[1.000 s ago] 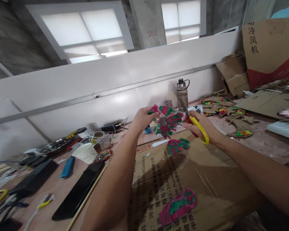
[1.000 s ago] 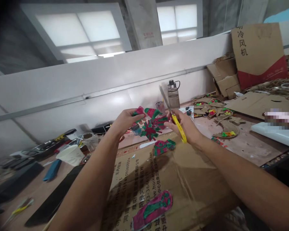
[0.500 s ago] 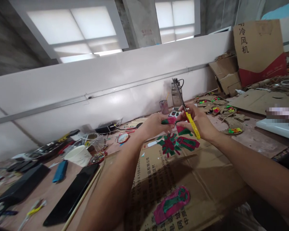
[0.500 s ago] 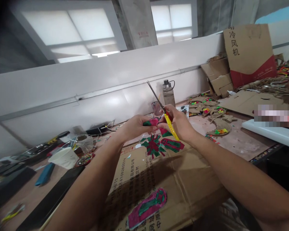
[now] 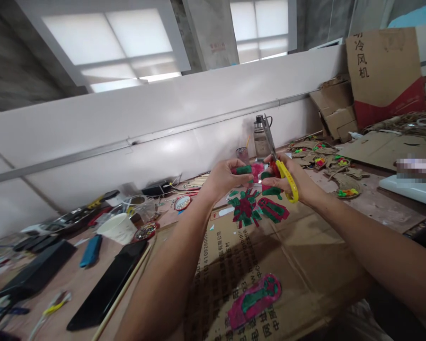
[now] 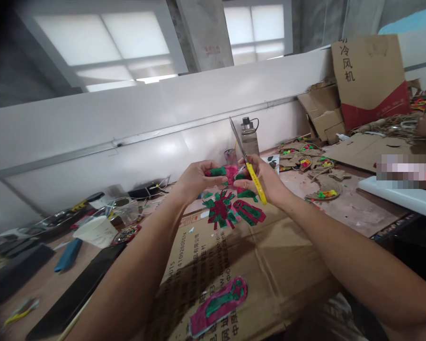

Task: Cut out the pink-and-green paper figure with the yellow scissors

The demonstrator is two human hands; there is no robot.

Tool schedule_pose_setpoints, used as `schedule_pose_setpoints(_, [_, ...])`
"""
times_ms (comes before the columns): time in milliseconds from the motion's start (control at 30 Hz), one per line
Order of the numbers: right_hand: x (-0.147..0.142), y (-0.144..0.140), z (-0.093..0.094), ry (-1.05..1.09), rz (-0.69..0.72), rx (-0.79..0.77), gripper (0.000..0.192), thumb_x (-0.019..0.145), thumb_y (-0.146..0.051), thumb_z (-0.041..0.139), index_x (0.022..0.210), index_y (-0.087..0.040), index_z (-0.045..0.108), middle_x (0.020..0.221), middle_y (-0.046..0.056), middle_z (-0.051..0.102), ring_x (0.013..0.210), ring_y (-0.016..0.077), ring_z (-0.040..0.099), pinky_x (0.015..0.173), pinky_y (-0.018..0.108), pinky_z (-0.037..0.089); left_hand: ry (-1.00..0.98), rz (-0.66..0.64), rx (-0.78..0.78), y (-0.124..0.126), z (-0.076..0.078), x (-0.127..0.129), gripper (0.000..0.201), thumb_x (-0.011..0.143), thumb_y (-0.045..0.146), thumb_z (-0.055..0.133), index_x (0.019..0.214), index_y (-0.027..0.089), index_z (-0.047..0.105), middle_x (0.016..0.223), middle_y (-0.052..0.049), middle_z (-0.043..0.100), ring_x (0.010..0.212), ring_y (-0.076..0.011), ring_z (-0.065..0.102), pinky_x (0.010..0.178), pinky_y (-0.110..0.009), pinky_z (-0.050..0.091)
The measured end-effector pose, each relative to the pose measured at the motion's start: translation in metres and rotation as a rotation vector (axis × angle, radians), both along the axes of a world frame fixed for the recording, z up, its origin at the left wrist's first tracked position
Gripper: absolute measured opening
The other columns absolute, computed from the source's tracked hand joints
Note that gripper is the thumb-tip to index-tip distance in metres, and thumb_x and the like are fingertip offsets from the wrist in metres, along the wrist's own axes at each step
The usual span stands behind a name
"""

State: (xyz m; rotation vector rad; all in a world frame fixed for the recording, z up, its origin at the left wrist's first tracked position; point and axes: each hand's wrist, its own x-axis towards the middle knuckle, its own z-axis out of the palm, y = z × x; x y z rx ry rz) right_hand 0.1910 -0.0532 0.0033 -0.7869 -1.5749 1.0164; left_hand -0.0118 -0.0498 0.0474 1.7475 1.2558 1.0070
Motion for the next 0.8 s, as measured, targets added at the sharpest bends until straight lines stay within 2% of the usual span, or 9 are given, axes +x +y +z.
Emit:
schedule_pose_setpoints(167, [0.000, 0.001, -0.004, 0.061, -0.020, 0.019, 0.051, 0.059, -0.033, 0.091, 0.095, -0.024, 0.056, 0.071, -0.007, 0.056, 0.061, 0.0112, 0.050, 0.056, 0.024, 0.043, 0.016, -0.042, 0.022, 0.001, -0.005, 0.004, 0.023, 0.069, 0.019, 0.085, 0.073, 0.018, 0.063, 0.058, 0.004, 0.064, 0.054, -0.0118, 0.063, 0.052, -0.022, 0.050])
schedule_pose_setpoints(267, [0.001, 0.001, -0.003, 0.065, -0.028, 0.008, 0.051, 0.057, -0.033, 0.092, 0.091, -0.024, 0.056, 0.069, -0.007, 0.054, 0.061, 0.0111, 0.049, 0.056, 0.023, 0.043, -0.057, -0.043, 0.001, 0.003, -0.007, 0.006, 0.026, 0.066, 0.019, 0.086, 0.077, 0.018, 0.064, 0.061, 0.004, 0.065, 0.055, -0.0129, 0.065, 0.054, -0.024, 0.052])
schedule_pose_setpoints(433, [0.003, 0.004, -0.003, 0.076, 0.001, -0.050, 0.053, 0.056, -0.040, 0.093, 0.094, -0.025, 0.060, 0.077, -0.004, 0.058, 0.066, 0.0129, 0.051, 0.057, 0.025, 0.044, -0.167, -0.016, -0.030, 0.006, -0.006, 0.002, 0.030, 0.065, 0.015, 0.086, 0.085, 0.018, 0.064, 0.063, 0.002, 0.067, 0.058, -0.0150, 0.068, 0.058, -0.027, 0.055])
schedule_pose_setpoints(633, [0.004, 0.006, -0.007, 0.042, -0.059, -0.039, 0.047, 0.061, -0.043, 0.092, 0.090, -0.025, 0.060, 0.074, -0.003, 0.056, 0.060, 0.0126, 0.047, 0.048, 0.024, 0.037, -0.129, -0.074, -0.079, 0.010, -0.010, -0.003, 0.031, 0.065, 0.014, 0.087, 0.088, 0.019, 0.066, 0.065, 0.001, 0.068, 0.058, -0.0140, 0.066, 0.060, -0.029, 0.057])
schedule_pose_setpoints(800, [0.003, 0.003, -0.007, 0.101, -0.026, -0.034, 0.050, 0.059, -0.043, 0.093, 0.090, -0.025, 0.058, 0.079, -0.003, 0.057, 0.066, 0.0134, 0.051, 0.054, 0.025, 0.042, -0.135, -0.075, -0.073, 0.015, -0.017, -0.005, 0.038, 0.064, 0.020, 0.089, 0.095, 0.018, 0.068, 0.066, 0.002, 0.066, 0.056, -0.0121, 0.064, 0.058, -0.026, 0.054])
